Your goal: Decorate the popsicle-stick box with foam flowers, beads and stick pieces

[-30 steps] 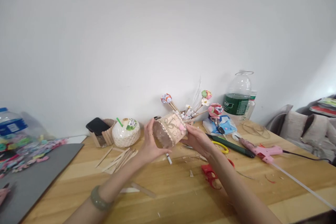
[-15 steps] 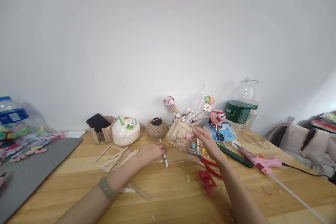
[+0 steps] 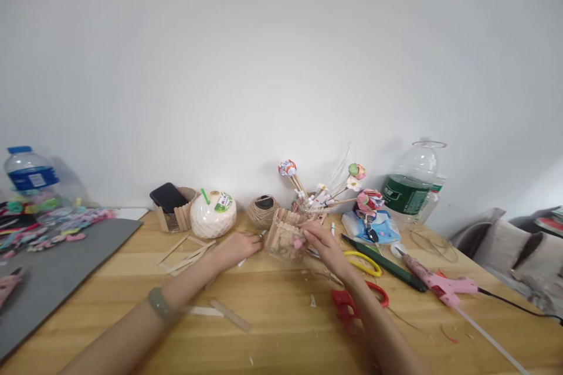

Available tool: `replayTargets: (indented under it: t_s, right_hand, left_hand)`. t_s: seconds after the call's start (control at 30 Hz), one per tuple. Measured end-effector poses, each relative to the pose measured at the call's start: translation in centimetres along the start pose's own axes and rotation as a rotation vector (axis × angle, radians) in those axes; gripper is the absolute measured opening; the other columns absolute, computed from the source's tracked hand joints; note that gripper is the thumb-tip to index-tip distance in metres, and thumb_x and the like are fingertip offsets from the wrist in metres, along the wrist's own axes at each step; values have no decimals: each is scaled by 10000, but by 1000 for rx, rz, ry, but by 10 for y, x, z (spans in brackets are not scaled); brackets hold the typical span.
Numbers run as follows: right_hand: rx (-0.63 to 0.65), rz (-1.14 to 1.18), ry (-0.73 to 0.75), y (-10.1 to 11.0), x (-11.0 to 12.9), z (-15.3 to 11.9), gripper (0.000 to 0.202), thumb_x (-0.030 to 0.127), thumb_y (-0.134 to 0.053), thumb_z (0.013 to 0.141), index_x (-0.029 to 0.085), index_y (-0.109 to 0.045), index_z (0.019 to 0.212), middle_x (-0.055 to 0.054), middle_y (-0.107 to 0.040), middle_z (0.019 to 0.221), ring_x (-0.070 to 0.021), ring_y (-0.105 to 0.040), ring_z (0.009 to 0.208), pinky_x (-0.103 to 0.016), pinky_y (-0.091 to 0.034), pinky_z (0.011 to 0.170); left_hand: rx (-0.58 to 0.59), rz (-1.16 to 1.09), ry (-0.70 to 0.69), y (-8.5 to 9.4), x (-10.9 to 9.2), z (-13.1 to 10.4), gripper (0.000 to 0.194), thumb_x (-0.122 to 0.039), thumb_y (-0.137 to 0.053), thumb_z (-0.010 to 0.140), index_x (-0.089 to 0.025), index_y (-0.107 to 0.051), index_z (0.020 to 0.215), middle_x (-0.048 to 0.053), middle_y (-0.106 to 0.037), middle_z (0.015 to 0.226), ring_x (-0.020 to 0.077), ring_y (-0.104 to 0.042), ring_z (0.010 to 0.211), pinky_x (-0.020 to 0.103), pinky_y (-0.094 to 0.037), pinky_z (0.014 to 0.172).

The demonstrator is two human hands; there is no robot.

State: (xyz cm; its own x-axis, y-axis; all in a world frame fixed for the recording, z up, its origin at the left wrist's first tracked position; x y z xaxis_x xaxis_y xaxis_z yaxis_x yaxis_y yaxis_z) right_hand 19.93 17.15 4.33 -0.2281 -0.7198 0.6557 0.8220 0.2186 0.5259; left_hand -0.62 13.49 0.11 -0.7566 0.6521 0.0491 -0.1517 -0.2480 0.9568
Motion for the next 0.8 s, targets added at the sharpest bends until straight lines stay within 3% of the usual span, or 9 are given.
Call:
replayTargets:
  t_s: [0.17,0.27,0.37,0.43,0.5,0.6,0.7,0.8]
  right_hand:
    - [66,-25,81,-15,16,-2,350,453,-425,883,219,-660,769,-75,-615,1037,-242,-463,1143,-423,-337,987]
    - [54,-55,80,-15,19,-4,253,422,-502,853,242,-680,860,-66,-558,1198,-255,-399,1213,-449,-286,1029]
    - [-47,-81,18,-4,7,-5,293,369,-393,921,241,-604,1078,-76,-520,1249,-230,-432,1194,-455,-311,1017]
    - [-119,-107,-48,5,-10,-4,291,327,-368,942,196,-558,1119,-84,-544,1197,-222,-492,1126,-468,-366,966]
    - [-116,-135,-106,8,-28,-4,274,317,-490,897,169,-541,1122,-75,-563,1156,-212,-561,1013,-444,-452,866]
    - [-25,-153,-141,1,-45,-5,267,296,-522,883,175,-542,1120,-72,-565,1153,-194,-582,961,-405,-492,811]
    - [64,-134,-118,-10,-42,-6,275,292,-522,883,172,-536,1130,-73,-562,1157,-197,-582,965,-408,-493,810]
    - [126,-87,-83,-15,-30,-7,277,288,-520,884,178,-532,1138,-74,-558,1168,-198,-581,971,-409,-492,816]
  left_hand:
    - [-35,-145,201,6,3,-5,212,-124,-406,863,-184,-602,915,55,-652,889,178,-610,842,271,-467,759]
    - [-77,-226,327,10,3,-9,246,-135,-378,863,-182,-595,971,70,-658,960,195,-607,903,295,-460,808]
    - [-116,-310,438,10,7,-15,300,-119,-400,832,-196,-568,1069,73,-646,1077,206,-588,994,318,-440,872]
    - [-135,-368,497,9,10,-18,344,-104,-421,801,-191,-558,1104,81,-645,1105,217,-584,1022,339,-430,901]
    - [-150,-430,531,8,11,-20,394,-78,-444,758,-177,-549,1125,92,-637,1133,223,-575,1050,351,-421,923]
    - [-171,-514,554,7,6,-17,420,-63,-480,711,-162,-558,1111,109,-631,1148,239,-567,1068,376,-414,933]
    - [-181,-593,546,5,-5,-11,406,-67,-534,668,-165,-590,1057,103,-654,1107,258,-583,1030,413,-417,923]
    - [-195,-682,508,0,-14,-6,512,-34,-537,632,-162,-556,1128,101,-627,1163,247,-564,1067,426,-387,966]
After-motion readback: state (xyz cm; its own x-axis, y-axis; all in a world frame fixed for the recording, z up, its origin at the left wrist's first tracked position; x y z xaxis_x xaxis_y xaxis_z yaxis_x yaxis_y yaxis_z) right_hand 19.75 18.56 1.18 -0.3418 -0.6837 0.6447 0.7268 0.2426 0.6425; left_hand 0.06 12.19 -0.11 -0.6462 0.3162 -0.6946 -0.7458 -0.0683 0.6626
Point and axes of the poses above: each hand's wrist, its own z-axis towards the middle knuckle, its own y-axis out of the back of the hand, x = y × z, the point moved 5 cm from there along z, towards the middle knuckle
